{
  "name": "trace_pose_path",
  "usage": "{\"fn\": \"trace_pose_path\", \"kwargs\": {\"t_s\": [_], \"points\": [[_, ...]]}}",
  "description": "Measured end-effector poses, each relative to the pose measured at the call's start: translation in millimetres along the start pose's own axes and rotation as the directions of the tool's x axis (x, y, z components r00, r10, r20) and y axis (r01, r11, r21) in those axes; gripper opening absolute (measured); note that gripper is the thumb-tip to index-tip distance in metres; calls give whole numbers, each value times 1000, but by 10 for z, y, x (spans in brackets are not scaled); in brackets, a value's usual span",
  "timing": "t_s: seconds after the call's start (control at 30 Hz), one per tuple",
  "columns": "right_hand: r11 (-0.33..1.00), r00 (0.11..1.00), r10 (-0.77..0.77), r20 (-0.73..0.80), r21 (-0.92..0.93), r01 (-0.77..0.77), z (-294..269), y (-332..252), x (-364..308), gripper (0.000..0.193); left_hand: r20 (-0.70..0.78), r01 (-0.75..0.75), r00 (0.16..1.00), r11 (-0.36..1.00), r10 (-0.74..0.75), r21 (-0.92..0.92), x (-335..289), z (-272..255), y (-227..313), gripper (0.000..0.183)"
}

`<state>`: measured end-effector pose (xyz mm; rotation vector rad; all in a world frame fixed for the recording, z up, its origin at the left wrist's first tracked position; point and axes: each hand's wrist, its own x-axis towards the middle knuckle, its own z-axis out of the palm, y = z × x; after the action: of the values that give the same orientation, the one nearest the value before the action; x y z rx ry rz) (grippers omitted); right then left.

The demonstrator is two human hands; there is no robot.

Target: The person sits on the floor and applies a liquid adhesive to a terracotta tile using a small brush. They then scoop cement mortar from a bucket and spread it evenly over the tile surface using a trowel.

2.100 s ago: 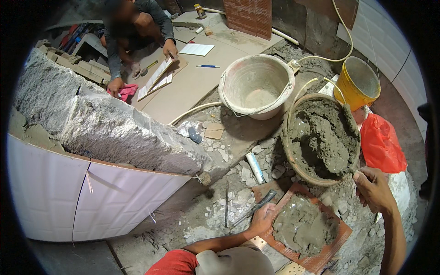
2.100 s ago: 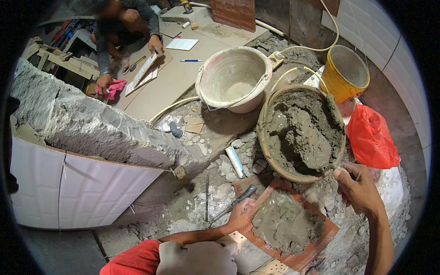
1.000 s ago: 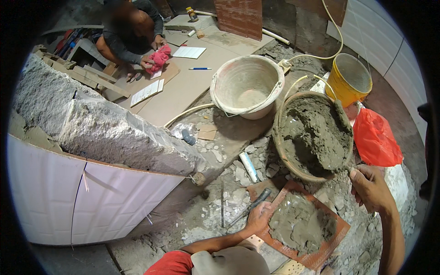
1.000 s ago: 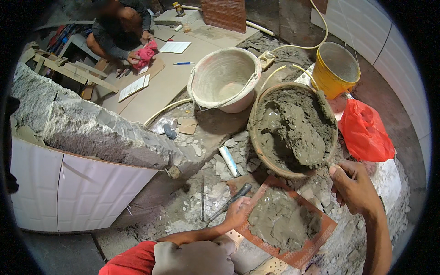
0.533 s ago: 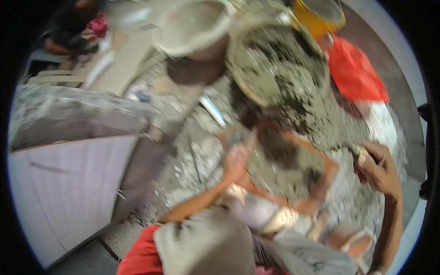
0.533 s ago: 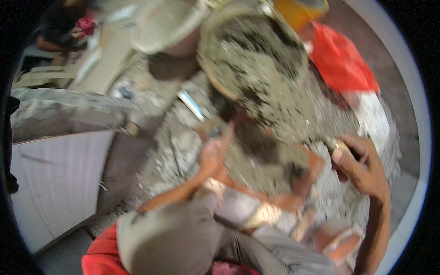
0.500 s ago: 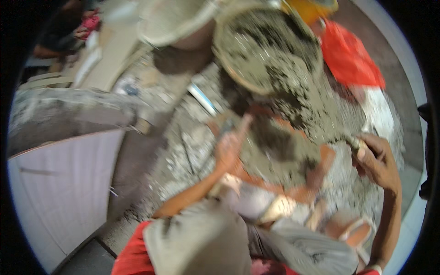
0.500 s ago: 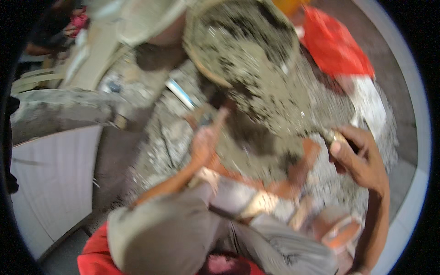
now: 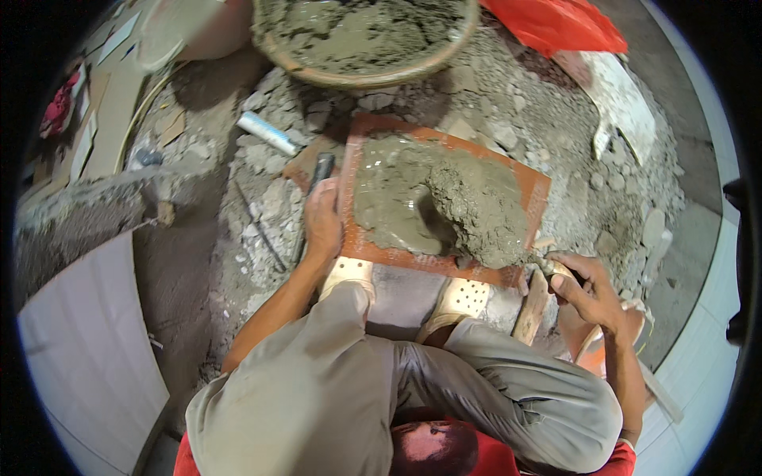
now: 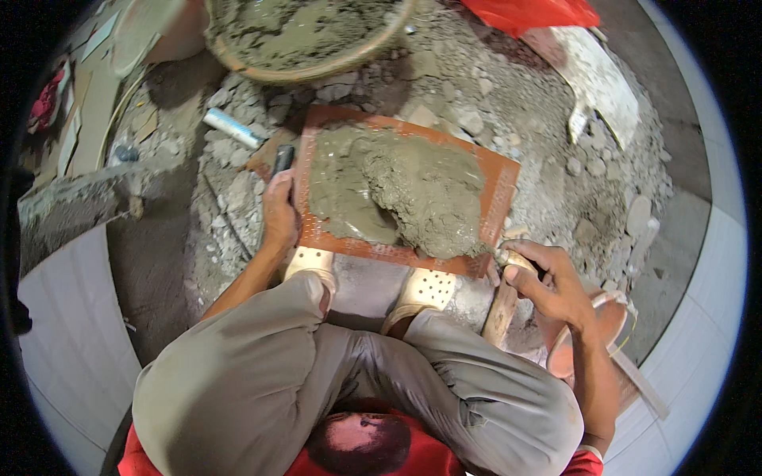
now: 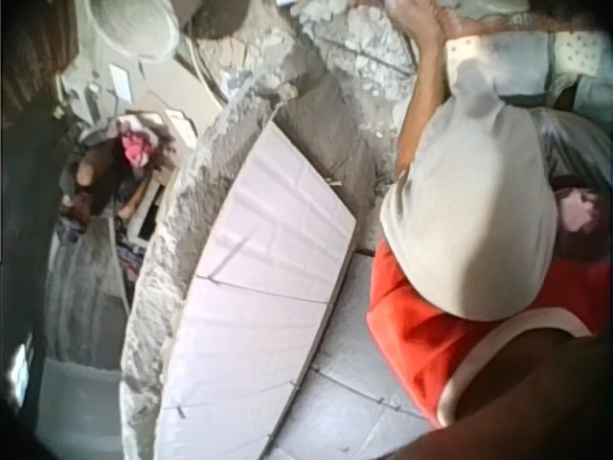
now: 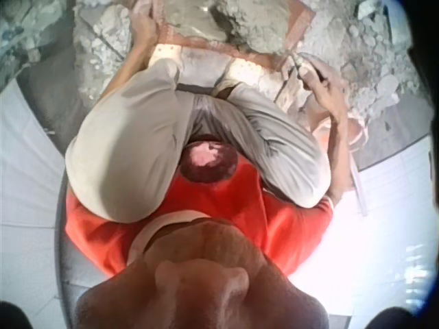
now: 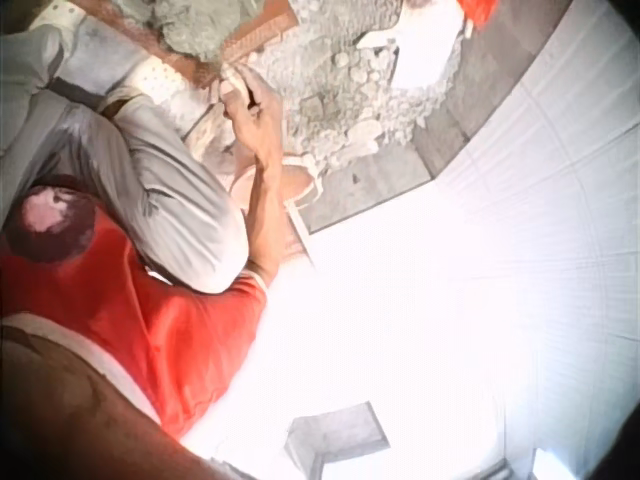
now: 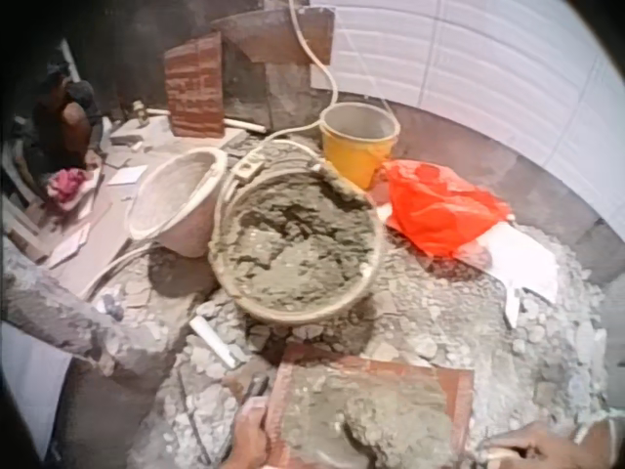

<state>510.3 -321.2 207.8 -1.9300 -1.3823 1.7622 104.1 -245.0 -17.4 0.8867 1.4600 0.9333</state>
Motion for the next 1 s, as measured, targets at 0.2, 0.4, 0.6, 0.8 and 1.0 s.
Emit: {"fn": "trace_pose_path", "kwargs": {"t_s": [0.2,0.4,0.6,0.8,1.0], "points": [[986,962,-30,-273,-166,-17,42,523,-401,45,31,-82,996,992,79,94,22,-26,-10,40],[862,765,-350,-541,-506,37,289,953,-477,41,13,-68,998,997,68,36,35,-3,-37,41],[663,597,-564,-571,-743,-84,672,1185,-166,42,3,-91,996,992,92,91,66,-50,-104,42],[796,685,-369,-628,-594,-116,723,1129,-285,41,-6,-57,998,998,57,26,62,-11,-86,38],[866,832,-123,-541,-467,-176,569,985,-466,40,-17,-5,1000,999,5,-52,35,-11,-81,34]]}}
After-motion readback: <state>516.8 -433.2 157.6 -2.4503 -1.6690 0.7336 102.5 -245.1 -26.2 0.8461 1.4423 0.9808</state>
